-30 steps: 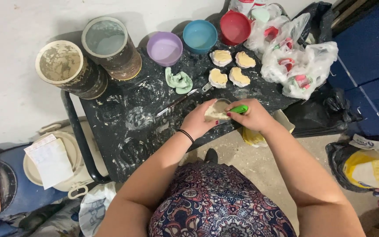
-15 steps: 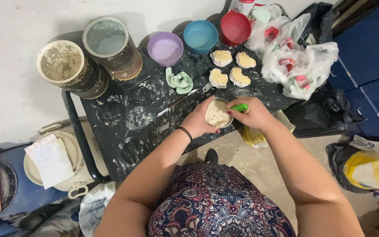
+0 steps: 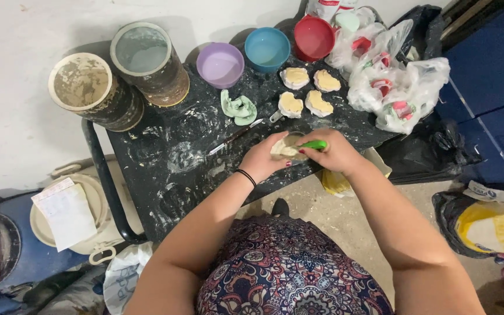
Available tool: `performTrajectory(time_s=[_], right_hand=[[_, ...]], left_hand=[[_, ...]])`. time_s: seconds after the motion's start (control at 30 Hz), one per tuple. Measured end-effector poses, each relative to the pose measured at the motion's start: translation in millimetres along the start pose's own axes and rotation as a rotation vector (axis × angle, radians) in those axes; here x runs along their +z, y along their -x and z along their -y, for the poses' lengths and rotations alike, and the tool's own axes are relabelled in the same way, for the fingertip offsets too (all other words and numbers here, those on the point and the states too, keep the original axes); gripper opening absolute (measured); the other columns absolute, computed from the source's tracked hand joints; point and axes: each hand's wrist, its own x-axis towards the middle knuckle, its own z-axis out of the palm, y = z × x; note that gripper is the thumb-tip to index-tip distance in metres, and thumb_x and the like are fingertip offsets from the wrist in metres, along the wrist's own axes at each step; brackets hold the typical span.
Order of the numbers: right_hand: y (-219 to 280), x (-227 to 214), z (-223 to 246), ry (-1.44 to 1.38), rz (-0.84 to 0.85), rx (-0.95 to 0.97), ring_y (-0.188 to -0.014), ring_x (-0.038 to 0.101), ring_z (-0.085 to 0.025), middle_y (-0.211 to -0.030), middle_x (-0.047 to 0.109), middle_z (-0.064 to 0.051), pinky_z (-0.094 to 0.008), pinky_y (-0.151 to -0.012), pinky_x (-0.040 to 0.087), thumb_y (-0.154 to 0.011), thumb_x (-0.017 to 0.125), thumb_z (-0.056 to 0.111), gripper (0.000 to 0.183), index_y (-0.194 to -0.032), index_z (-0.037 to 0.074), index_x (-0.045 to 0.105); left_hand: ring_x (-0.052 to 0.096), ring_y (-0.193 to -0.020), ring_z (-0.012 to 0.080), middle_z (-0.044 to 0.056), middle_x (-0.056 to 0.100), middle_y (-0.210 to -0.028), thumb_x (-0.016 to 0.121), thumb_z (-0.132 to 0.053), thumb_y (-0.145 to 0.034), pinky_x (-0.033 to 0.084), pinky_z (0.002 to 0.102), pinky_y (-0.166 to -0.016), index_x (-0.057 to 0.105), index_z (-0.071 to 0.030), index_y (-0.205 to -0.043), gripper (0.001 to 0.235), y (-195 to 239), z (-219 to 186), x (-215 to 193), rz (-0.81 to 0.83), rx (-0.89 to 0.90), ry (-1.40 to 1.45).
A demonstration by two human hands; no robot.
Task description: Mixing dental stone in a bowl and applying it to dental impressions to create plaster models.
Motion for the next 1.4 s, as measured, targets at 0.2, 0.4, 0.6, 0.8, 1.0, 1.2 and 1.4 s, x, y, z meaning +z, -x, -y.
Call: performTrajectory(time_s=[0.2,0.4,0.6,0.8,1.0,1.2,1.4], right_hand=[[11,-18,23,0.138,0.103,-0.07,-0.091,0.07,-0.042,-0.09,0.074,-0.017,-0.054,-0.081,0.053,-0.081,0.08,0.005,0.024,-0.105,0.009,0.081],[-28,-38,-14,0.206,-0.023,-0.137,-0.102,0.067,-0.049,-0.108,0.07,-0.023,-0.057,-0.087,0.054,-0.078,0.059,-0.011,0.055,-0.127,0.006,0.075],[-136,-24,-33,0.242,-0.031,0.451,-0.131,0.06,-0.034,-0.142,0.06,-0.015,-0.049,-0.105,0.052,-0.102,0.061,0.018,0.056,-0.156,0.022,0.049],[-198,6,-69,0.622,0.01,0.473,-0.127,0.06,-0.035,-0.14,0.068,-0.004,-0.056,-0.104,0.034,-0.099,0.066,0.054,0.052,-0.142,0.024,0.067],[-196,17,-93,0.65,-0.155,0.417,-0.12,0.063,-0.028,-0.116,0.078,-0.001,-0.053,-0.1,0.027,-0.104,0.069,0.045,0.027,-0.118,0.024,0.078],[-159,12,-106,0.509,-0.434,0.222,-0.123,0.06,-0.019,-0.108,0.077,0.005,-0.052,-0.107,0.022,-0.098,0.084,0.037,0.017,-0.108,0.024,0.077],[-84,-35,-48,0.246,-0.391,0.386,-0.115,0.068,-0.033,-0.124,0.075,-0.005,-0.042,-0.095,0.051,-0.087,0.092,0.042,0.03,-0.109,0.026,0.079]], left_hand=[[0.021,-0.156,0.0483,0.025,0.029,-0.168,0.085,-0.032,-0.083,0.032,0.057,-0.124,0.015,-0.025,-0.169,0.111,-6,6,-5,0.114,-0.005,0.039],[0.03,-0.152,0.0504,0.031,0.018,-0.169,0.087,-0.028,-0.082,0.04,0.058,-0.119,0.006,-0.018,-0.17,0.12,15,-12,-14,0.115,0.022,0.022],[0.064,-0.121,0.0431,0.03,0.017,-0.168,0.072,-0.012,-0.095,0.057,0.054,-0.096,0.01,-0.012,-0.169,0.097,70,-25,-28,-0.046,-0.004,0.092],[0.066,-0.123,0.0418,0.031,0.023,-0.165,0.073,-0.013,-0.094,0.058,0.054,-0.095,0.021,-0.014,-0.168,0.09,112,-7,-37,-0.185,-0.163,0.204],[0.067,-0.122,0.0392,0.029,0.026,-0.165,0.075,-0.015,-0.094,0.06,0.051,-0.096,0.026,-0.016,-0.167,0.088,146,-5,-37,-0.269,-0.289,0.345],[0.069,-0.12,0.0371,0.029,0.032,-0.163,0.076,-0.018,-0.093,0.06,0.049,-0.097,0.03,-0.015,-0.166,0.085,144,15,-21,-0.247,-0.234,0.324],[0.069,-0.12,0.0377,0.03,0.034,-0.161,0.076,-0.026,-0.093,0.058,0.051,-0.098,0.034,-0.012,-0.164,0.083,125,14,-15,-0.142,-0.144,0.316]])
